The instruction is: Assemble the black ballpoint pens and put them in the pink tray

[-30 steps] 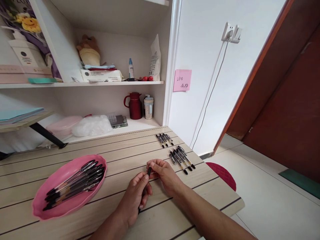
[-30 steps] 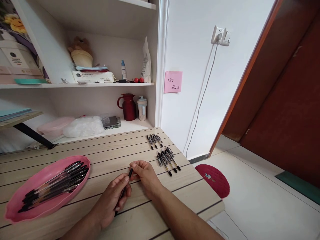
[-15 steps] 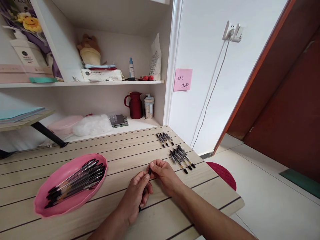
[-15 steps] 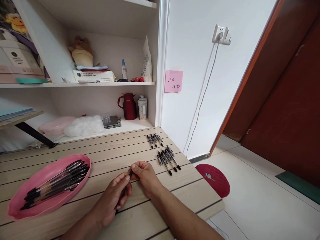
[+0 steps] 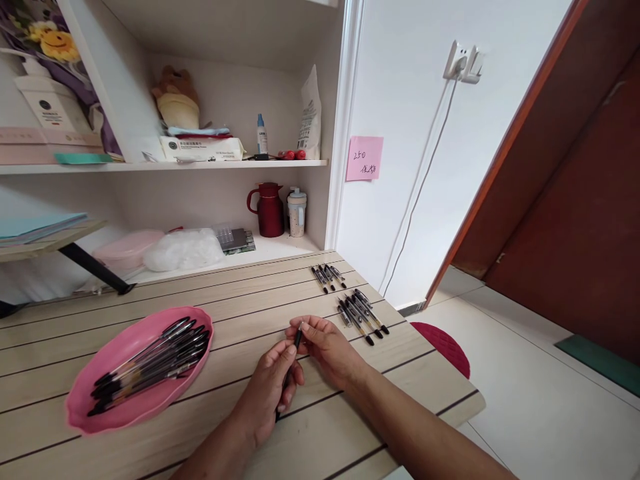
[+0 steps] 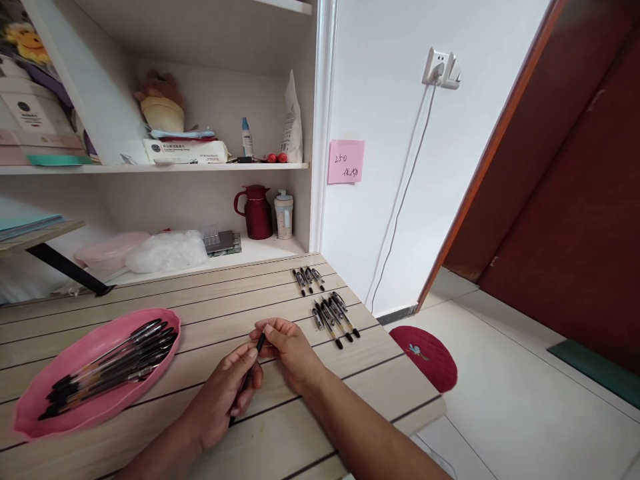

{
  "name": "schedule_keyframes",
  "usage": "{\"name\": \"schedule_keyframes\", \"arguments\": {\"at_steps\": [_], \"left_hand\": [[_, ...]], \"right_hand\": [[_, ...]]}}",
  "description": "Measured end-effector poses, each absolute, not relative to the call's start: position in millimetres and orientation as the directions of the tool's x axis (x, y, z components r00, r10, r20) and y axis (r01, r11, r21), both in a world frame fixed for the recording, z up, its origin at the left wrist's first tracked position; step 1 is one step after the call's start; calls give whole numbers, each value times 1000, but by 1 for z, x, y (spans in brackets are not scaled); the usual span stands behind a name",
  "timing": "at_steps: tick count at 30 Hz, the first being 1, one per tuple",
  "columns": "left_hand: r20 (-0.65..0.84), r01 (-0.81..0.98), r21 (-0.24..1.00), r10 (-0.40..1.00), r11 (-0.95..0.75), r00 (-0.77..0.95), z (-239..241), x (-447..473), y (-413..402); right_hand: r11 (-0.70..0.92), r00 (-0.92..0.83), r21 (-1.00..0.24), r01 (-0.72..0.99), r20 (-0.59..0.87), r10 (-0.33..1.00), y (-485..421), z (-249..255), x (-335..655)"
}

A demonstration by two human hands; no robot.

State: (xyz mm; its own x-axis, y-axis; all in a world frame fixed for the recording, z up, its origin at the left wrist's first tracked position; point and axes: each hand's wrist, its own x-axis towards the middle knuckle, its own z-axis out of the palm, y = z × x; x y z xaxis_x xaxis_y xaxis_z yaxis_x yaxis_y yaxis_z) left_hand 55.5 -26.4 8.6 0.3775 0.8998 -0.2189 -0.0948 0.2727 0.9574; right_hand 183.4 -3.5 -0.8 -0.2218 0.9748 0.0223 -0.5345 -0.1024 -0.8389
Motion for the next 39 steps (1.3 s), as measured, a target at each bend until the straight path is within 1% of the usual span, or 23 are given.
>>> {"name": "schedule_keyframes", "arguments": {"at_steps": [5,9,11,12,14,15,17,18,19,20,21,22,23,24,26,29,32,39], "left_hand": [[-222,-99,954,891,281,395,8,55,-26],[-222,-92,953,874,288,431,6,53,-25],[-229,-93,950,869,298,439,6,53,-26],[-235,-94,948,868,303,437,6,52,-26],[-245,-95,945,868,314,433,7,52,-26],[-250,-95,943,866,319,434,7,52,-26],[-257,-94,940,863,327,436,8,51,-26],[-259,-93,940,862,329,435,8,51,-26],[-260,-92,939,862,330,435,8,51,-26],[-260,-93,940,862,330,435,9,51,-26],[-258,-95,940,863,328,434,9,51,-26],[-254,-99,940,866,325,430,8,51,-26],[-253,-103,941,869,324,425,8,51,-26],[-253,-104,941,871,323,421,8,52,-26],[-253,-106,940,873,324,417,7,52,-26],[-250,-107,941,872,322,421,7,51,-26],[-250,-101,942,871,320,424,8,51,-27],[-250,-85,945,867,315,431,8,51,-28]], "right_hand": [[-64,-173,-865,-497,27,985,-5,-1,182],[-79,-185,-815,-574,35,982,-4,2,183],[-56,-145,-800,-598,39,989,-2,5,186],[-29,-104,-812,-582,39,994,0,6,188],[45,20,-884,-465,41,999,6,10,199],[79,88,-933,-350,51,995,9,13,206],[114,192,-993,-13,109,975,13,19,226],[112,203,-974,199,153,967,14,22,237],[95,192,-903,419,190,963,14,24,247],[65,172,-788,612,214,962,13,26,257],[21,162,-654,756,218,962,11,27,265],[-22,152,-522,852,207,966,9,28,272],[-59,145,-409,911,184,972,7,27,276],[-86,141,-322,943,153,978,4,25,279],[-102,122,-208,973,85,989,1,20,280],[-106,107,-98,990,8,994,0,14,276],[-115,115,-28,993,-21,993,3,14,273],[-118,118,-5,993,-49,992,6,20,272]]}}
